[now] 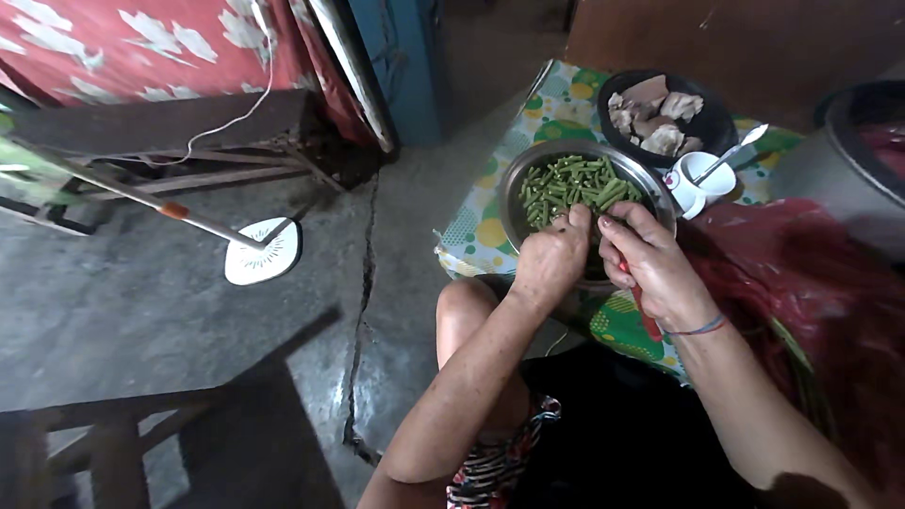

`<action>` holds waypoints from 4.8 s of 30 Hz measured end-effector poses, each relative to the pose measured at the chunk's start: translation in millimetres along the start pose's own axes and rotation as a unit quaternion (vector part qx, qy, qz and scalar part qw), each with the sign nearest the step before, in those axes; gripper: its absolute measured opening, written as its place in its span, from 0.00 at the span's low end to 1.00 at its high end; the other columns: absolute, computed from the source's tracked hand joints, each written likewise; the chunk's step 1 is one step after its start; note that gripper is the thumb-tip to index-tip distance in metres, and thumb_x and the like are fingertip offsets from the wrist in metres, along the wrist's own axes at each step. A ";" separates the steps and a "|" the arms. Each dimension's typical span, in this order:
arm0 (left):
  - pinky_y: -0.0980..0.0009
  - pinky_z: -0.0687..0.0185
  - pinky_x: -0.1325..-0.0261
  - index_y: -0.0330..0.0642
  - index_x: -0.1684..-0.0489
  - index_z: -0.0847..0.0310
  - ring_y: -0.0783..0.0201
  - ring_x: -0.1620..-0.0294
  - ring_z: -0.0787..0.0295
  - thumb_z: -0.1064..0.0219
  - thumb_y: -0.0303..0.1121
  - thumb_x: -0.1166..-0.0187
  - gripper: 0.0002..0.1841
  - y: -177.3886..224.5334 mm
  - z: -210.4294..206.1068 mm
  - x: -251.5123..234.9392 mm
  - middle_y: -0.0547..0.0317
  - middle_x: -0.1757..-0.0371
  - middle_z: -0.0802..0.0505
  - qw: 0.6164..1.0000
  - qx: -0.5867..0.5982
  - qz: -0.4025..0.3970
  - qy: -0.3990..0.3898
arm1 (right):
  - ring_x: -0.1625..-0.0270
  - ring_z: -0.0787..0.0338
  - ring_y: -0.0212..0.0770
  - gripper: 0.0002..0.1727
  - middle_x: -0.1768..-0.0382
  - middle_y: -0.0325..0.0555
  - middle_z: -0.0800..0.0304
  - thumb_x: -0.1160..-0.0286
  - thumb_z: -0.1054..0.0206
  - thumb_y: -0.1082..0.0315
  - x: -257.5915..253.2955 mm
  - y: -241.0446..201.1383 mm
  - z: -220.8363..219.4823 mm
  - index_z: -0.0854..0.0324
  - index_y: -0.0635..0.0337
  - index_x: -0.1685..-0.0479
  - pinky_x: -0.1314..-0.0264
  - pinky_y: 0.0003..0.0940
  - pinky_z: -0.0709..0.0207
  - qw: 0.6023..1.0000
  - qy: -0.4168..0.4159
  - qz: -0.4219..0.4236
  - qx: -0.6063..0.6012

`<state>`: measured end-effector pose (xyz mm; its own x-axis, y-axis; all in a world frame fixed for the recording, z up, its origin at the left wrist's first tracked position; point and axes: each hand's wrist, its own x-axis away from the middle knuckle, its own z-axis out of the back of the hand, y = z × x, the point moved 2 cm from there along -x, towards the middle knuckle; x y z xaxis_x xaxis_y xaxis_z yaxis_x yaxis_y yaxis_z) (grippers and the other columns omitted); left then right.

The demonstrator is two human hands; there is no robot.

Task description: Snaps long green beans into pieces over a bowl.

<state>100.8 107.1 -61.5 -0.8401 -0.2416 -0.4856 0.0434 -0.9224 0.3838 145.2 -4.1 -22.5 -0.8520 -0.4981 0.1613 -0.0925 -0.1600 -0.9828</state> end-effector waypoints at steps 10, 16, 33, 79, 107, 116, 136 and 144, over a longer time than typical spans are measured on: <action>0.50 0.15 0.58 0.34 0.23 0.38 0.51 0.67 0.13 0.43 0.37 0.09 0.22 -11.2 16.8 -10.8 0.45 0.65 0.13 0.913 0.339 0.116 -0.196 | 0.89 0.41 0.21 0.12 0.82 0.30 0.30 0.06 0.50 0.58 -5.8 -1.8 13.4 0.26 0.52 0.38 0.88 0.13 0.45 0.999 -0.016 -0.031 -0.010; 0.56 0.13 0.42 0.35 0.10 0.55 0.55 0.48 0.09 0.40 0.26 0.15 0.35 -8.6 13.7 -9.5 0.41 0.39 0.11 0.861 0.456 0.046 -0.220 | 0.85 0.37 0.20 0.09 0.71 0.31 0.19 0.18 0.34 0.69 -8.9 0.9 17.4 0.18 0.53 0.44 0.85 0.14 0.42 0.996 -0.035 0.058 0.058; 0.46 0.13 0.61 0.35 0.36 0.26 0.41 0.63 0.07 0.48 0.42 0.07 0.18 -3.9 15.4 -10.8 0.39 0.61 0.10 0.972 0.126 0.080 -0.181 | 0.84 0.33 0.21 0.26 0.78 0.29 0.26 0.10 0.50 0.66 18.6 -3.9 21.8 0.39 0.59 0.14 0.83 0.13 0.40 0.998 -0.037 0.041 0.034; 0.76 0.37 0.78 0.37 0.52 0.23 0.72 0.83 0.36 0.61 0.38 0.04 0.21 -17.0 19.3 -10.8 0.64 0.80 0.29 0.812 0.512 0.125 -0.251 | 0.87 0.36 0.23 0.25 0.77 0.28 0.24 0.06 0.61 0.46 -13.3 -7.2 41.2 0.30 0.48 0.26 0.87 0.15 0.40 0.994 -0.013 0.099 0.041; 0.55 0.12 0.70 0.32 0.50 0.18 0.46 0.67 0.07 0.38 0.22 0.19 0.07 -5.9 -3.7 -0.7 0.41 0.59 0.09 0.998 0.032 -0.057 0.002 | 0.88 0.35 0.22 0.08 0.84 0.31 0.32 0.09 0.48 0.67 5.0 5.7 8.1 0.28 0.51 0.41 0.86 0.13 0.38 0.993 -0.026 -0.033 -0.109; 0.47 0.14 0.61 0.33 0.33 0.25 0.44 0.65 0.09 0.48 0.33 0.07 0.15 -2.1 9.1 -6.1 0.41 0.60 0.10 0.969 0.208 0.023 -0.132 | 0.89 0.37 0.22 0.11 0.85 0.31 0.34 0.06 0.51 0.63 -9.4 7.7 14.4 0.22 0.53 0.47 0.87 0.14 0.40 0.986 0.006 -0.088 -0.144; 0.67 0.24 0.67 0.32 0.46 0.22 0.64 0.75 0.24 0.55 0.36 0.05 0.18 -15.5 12.5 -10.9 0.55 0.74 0.21 0.867 0.406 0.059 -0.282 | 0.89 0.39 0.20 0.02 0.79 0.29 0.24 0.18 0.34 0.68 -27.0 -11.4 51.7 0.18 0.52 0.53 0.87 0.14 0.43 0.993 0.034 0.090 0.073; 0.75 0.38 0.82 0.37 0.50 0.21 0.69 0.86 0.35 0.58 0.40 0.04 0.20 -21.3 13.4 -9.8 0.61 0.82 0.26 0.828 0.486 0.186 -0.209 | 0.81 0.30 0.27 0.27 0.71 0.33 0.24 0.06 0.58 0.51 -4.6 2.0 32.0 0.36 0.54 0.17 0.80 0.24 0.33 0.973 0.017 0.127 0.190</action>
<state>100.8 133.1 -54.4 -0.9888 -0.1423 0.0438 0.0557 -0.0806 0.9952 165.4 -29.5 -22.4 -0.8397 -0.5350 -0.0927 0.3161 -0.3427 -0.8847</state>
